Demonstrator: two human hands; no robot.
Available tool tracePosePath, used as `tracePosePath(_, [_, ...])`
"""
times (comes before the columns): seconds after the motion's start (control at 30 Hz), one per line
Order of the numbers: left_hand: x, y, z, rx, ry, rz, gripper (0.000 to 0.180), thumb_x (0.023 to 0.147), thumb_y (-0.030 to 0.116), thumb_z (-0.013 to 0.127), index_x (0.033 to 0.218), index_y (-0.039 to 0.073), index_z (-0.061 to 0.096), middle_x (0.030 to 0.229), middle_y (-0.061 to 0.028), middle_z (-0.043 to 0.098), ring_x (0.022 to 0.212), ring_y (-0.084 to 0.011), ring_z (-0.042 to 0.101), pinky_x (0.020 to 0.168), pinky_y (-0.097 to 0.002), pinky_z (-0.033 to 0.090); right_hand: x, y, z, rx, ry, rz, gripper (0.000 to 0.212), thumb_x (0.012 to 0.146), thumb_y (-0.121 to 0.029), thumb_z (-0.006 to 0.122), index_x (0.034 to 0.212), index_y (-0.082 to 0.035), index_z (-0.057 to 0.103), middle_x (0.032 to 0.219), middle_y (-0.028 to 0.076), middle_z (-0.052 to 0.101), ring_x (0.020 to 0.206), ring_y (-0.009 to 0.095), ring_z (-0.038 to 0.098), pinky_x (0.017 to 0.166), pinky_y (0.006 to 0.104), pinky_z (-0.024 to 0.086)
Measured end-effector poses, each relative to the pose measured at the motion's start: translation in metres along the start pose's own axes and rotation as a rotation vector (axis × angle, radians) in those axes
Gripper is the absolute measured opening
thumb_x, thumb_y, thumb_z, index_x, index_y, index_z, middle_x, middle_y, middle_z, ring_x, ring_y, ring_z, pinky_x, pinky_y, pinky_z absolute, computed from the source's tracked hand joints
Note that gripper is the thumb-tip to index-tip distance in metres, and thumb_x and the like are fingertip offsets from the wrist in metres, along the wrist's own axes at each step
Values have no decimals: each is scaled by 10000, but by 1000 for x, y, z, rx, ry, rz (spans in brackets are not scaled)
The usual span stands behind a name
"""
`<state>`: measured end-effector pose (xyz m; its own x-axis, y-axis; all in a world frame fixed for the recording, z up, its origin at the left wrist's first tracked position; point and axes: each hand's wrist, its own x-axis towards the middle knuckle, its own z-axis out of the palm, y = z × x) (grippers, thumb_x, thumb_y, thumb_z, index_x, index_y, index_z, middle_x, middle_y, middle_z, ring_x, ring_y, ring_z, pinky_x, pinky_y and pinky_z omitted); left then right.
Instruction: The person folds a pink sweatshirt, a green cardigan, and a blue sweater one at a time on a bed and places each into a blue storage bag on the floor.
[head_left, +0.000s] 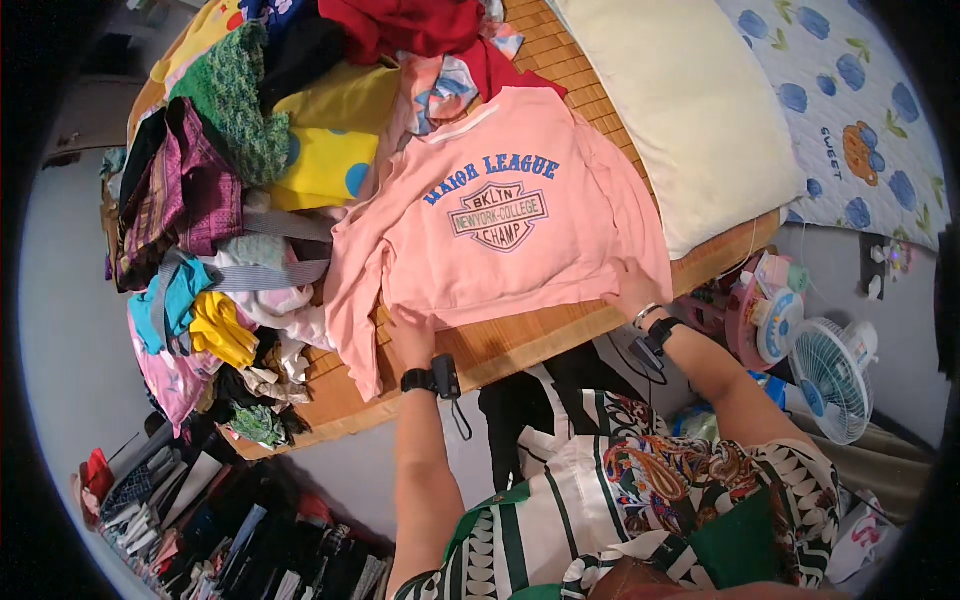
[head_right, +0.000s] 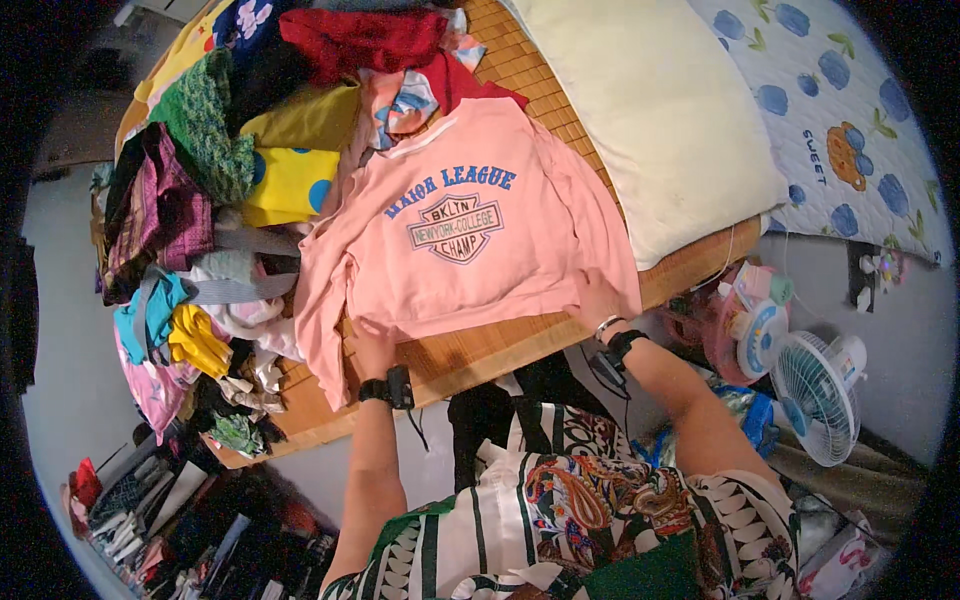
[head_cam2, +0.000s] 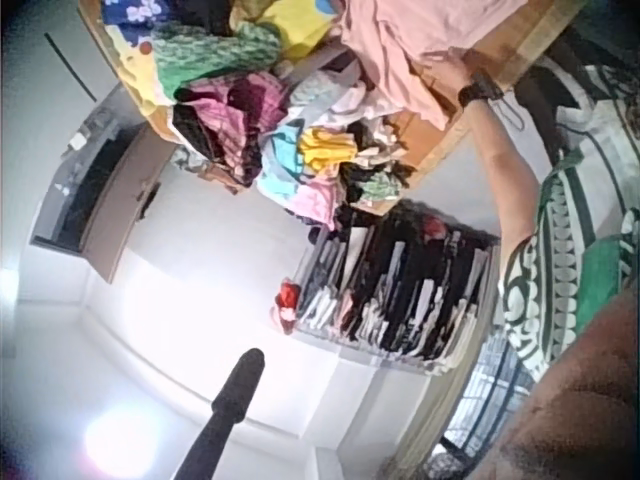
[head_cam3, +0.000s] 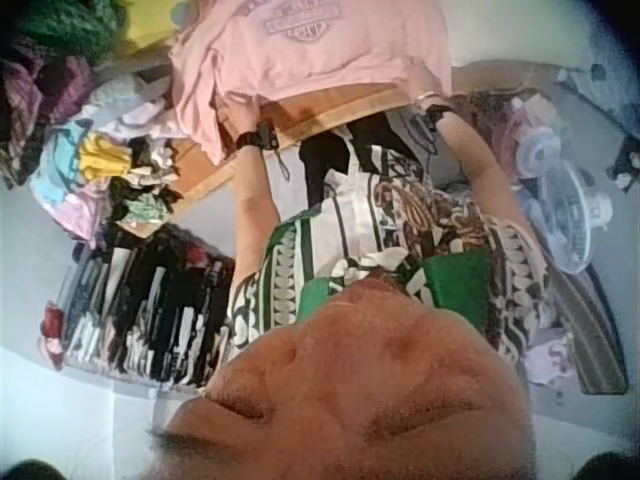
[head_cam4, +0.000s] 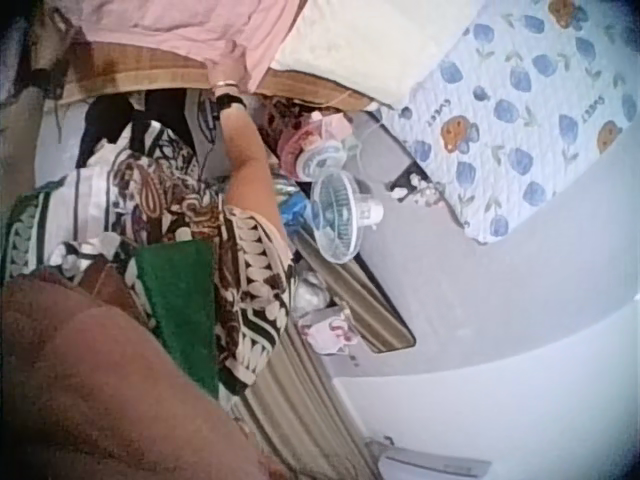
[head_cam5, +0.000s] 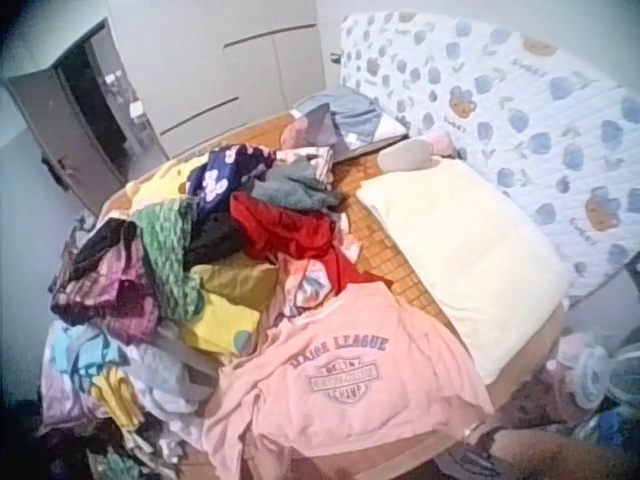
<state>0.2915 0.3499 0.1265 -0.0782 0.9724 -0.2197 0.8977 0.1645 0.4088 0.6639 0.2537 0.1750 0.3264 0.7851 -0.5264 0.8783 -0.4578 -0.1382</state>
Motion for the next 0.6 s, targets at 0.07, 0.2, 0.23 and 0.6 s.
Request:
tracePosePath(0.07, [9, 3, -6, 33, -115, -28, 454, 676, 217, 617, 1069, 71, 440, 1011, -235, 449, 883, -379, 477, 735, -407, 416, 6, -6, 1, -31, -52, -216, 343, 722, -204, 561, 1041, -105, 483, 1035, 146, 435, 942, 271, 498, 710, 373, 446])
tracePosePath(0.2, [1, -23, 4, 22, -201, 156, 185, 706, 175, 540, 815, 27, 568, 744, -150, 567, 691, -326, 549, 633, -380, 433, 19, 1, 9, -151, -164, -271, 280, 728, -98, 509, 1007, -90, 486, 982, 133, 446, 934, 264, 504, 718, 375, 446])
tracePosePath(0.23, [-9, -34, 10, 22, -193, 148, 185, 706, 175, 540, 815, 27, 568, 744, -150, 567, 691, -326, 549, 633, -380, 433, 21, 8, 8, -198, -213, -257, 254, 725, -81, 499, 979, -81, 494, 981, 130, 460, 932, 263, 507, 712, 380, 449])
tracePosePath(0.6, [-47, -109, -67, 61, 199, -101, 503, 655, 234, 643, 1035, 1, 412, 1005, -205, 424, 946, -374, 392, 805, -433, 335, -14, -15, -17, -6, -214, -331, 367, 709, -186, 552, 1037, -36, 484, 1041, 162, 496, 972, 304, 475, 844, 364, 384])
